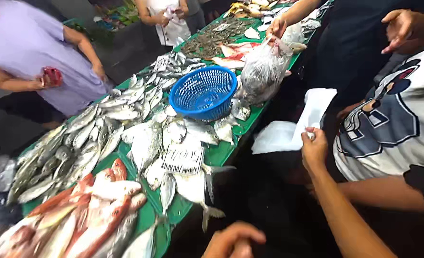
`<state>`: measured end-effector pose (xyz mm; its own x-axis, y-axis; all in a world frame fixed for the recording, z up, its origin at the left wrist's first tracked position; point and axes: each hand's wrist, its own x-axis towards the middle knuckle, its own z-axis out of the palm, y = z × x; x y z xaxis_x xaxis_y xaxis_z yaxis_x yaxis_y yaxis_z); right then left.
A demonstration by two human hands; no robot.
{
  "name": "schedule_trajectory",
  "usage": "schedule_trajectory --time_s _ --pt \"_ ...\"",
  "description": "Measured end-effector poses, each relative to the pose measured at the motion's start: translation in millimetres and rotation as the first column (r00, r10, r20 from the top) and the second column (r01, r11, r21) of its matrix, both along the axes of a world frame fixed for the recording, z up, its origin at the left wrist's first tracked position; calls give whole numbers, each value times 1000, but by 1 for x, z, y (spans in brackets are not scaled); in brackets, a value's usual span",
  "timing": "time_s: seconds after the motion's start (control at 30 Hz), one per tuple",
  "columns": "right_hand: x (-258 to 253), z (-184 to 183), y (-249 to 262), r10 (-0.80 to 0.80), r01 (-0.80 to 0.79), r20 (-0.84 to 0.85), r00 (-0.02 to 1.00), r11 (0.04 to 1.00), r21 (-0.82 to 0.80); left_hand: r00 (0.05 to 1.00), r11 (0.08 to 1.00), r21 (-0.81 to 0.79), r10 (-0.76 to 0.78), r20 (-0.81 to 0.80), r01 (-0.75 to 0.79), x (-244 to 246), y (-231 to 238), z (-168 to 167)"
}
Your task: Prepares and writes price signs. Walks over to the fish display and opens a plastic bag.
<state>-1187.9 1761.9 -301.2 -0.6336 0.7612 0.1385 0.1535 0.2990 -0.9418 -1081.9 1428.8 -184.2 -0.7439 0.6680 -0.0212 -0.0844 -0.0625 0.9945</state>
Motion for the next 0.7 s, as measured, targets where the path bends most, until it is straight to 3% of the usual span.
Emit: schedule_trajectory --time_s 0.07,0.13,0.2,0.33,0.43,0.53,0.6,0.67,0.7 --pt "48 17 -28 180 -191 -113 977 976 -100 991 960 -248 127 -34 -132 16 16 -41" --pt "85 45 -42 369 -402 -165 914 873 -274 940 783 -521 289 -182 -341 39 23 -69" --pt "110 71 -46 549 -584 -214 808 696 -418 852 584 -622 381 -358 -522 65 21 -88" --pt "134 101 -54 791 -805 -294 536 373 -462 649 439 -478 507 -567 -760 108 10 -87" --pt "146 121 -77 857 -858 -379 350 131 -496 629 362 -515 482 -610 -777 122 3 -70" --pt "158 132 -105 859 -847 -475 189 -102 -522 595 381 -461 431 -679 -802 128 4 -73" --pt "165 135 -125 848 -829 -508 153 -170 -533 515 464 -302 450 -729 -833 135 -2 -80" --pt "169 138 -146 834 -817 -516 195 -153 -556 399 494 -120 510 -762 -861 145 -16 -86" --pt "170 138 -158 824 -815 -517 231 -126 -565 390 514 -77 535 -749 -854 153 -28 -87"
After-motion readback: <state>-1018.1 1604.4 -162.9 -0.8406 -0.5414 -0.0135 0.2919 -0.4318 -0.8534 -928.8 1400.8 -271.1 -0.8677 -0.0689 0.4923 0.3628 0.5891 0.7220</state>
